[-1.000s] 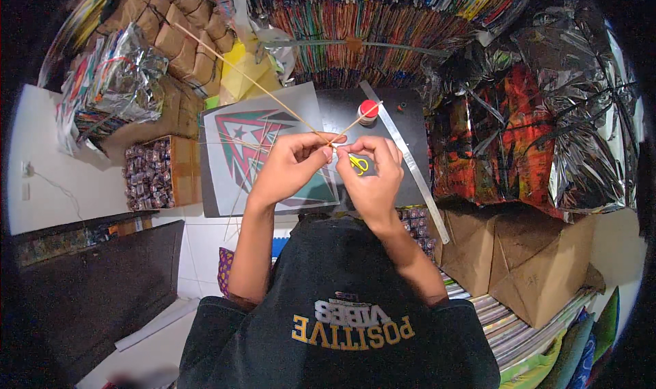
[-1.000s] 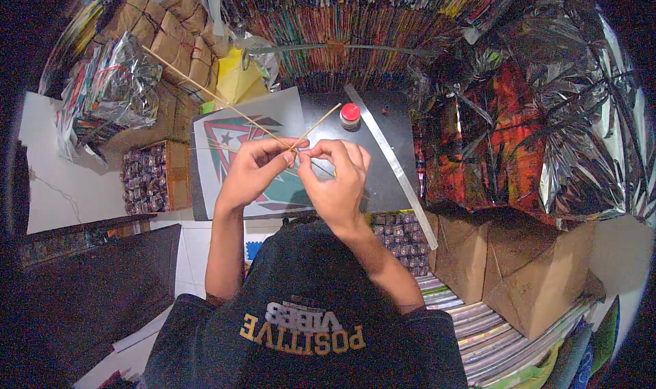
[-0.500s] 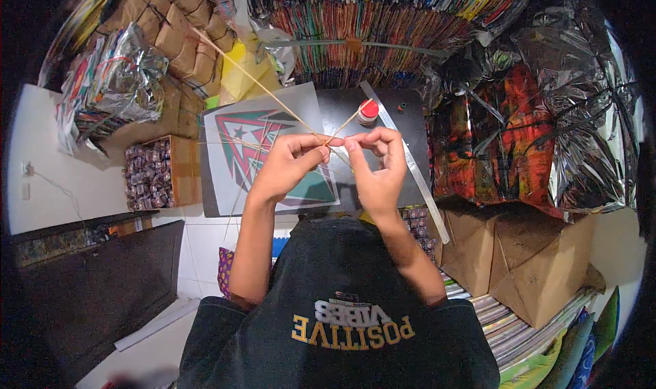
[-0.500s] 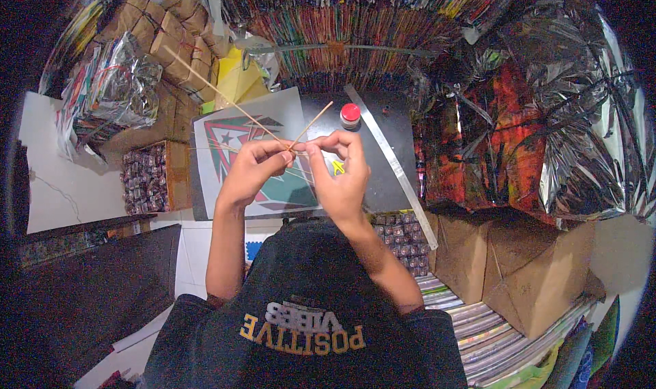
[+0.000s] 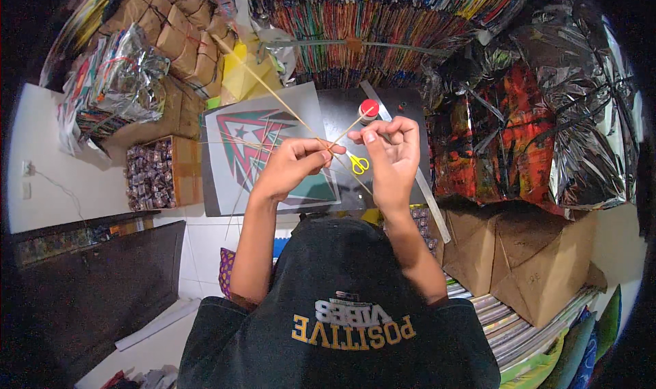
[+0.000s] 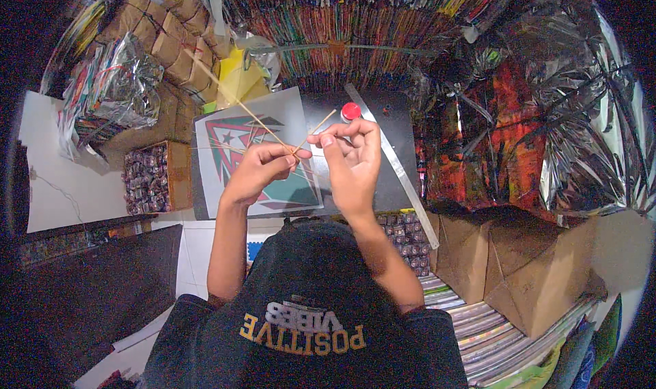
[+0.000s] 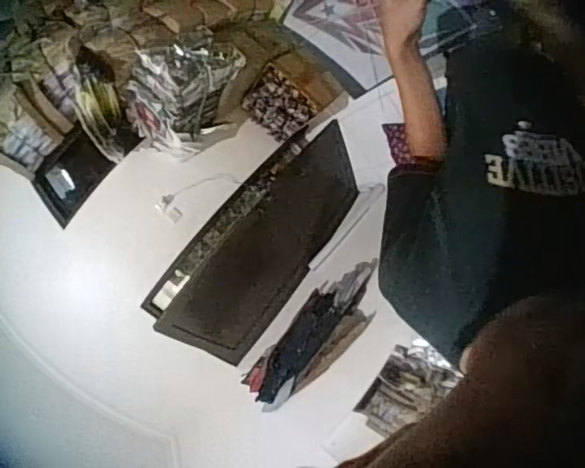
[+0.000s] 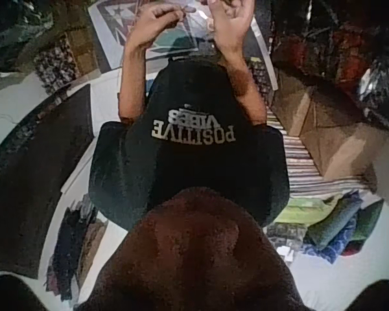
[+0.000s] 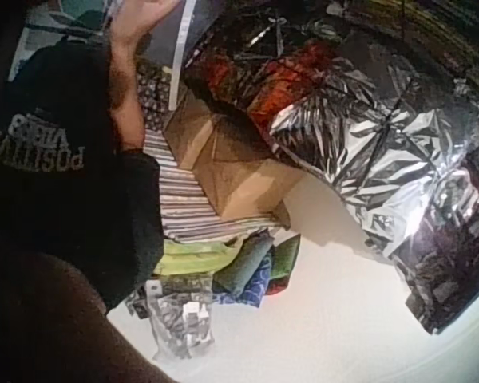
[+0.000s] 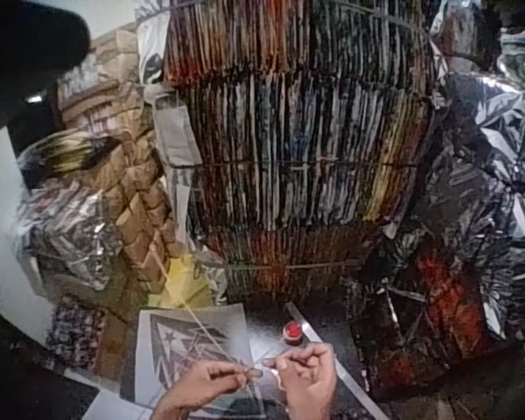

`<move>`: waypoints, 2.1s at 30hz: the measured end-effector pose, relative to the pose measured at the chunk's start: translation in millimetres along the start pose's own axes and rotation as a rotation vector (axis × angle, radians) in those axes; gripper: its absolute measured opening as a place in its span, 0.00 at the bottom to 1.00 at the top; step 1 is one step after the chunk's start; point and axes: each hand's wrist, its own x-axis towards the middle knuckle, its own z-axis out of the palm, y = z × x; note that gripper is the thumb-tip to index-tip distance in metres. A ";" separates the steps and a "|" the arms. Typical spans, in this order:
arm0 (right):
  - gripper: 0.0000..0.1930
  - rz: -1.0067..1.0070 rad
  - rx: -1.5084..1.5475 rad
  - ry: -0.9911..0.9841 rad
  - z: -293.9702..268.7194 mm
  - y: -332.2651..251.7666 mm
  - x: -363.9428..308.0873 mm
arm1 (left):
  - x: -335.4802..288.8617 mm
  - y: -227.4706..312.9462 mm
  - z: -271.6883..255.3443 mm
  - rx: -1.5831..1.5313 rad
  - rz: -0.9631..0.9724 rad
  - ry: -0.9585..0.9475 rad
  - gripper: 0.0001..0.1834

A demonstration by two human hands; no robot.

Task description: The person assembles a kite frame by hand, aligning two long wooden sticks into a cross shape and securing the intersection with a yellow rubber band. The person repeatedly adjusts the sticks and tightens the band to stabilize the structure.

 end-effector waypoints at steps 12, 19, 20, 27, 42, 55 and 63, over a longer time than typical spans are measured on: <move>0.14 0.102 -0.097 -0.249 12.1 -14.4 21.9 | 4.0 -14.2 12.6 0.083 -0.003 -0.239 0.13; 0.09 -0.033 -0.583 -0.450 9.4 -37.2 44.9 | 5.0 -16.0 9.6 0.130 0.046 -0.266 0.13; 0.09 -0.119 -0.723 -0.537 6.3 -40.2 48.7 | 5.8 -17.5 7.0 0.140 0.060 -0.252 0.13; 0.04 -0.266 -1.249 -0.931 -8.4 -50.8 55.1 | 6.6 -10.8 -0.9 0.182 0.066 -0.117 0.13; 0.07 -0.341 -1.409 -1.002 -9.0 -57.0 63.6 | 14.7 9.5 6.2 0.560 0.150 0.027 0.11; 0.09 -0.056 -1.177 -0.920 -24.0 -44.5 73.3 | 16.9 23.3 2.4 0.752 0.195 0.001 0.10; 0.12 0.121 -0.870 -0.734 -36.4 -16.4 64.7 | 23.8 35.2 1.5 1.095 0.443 -0.039 0.10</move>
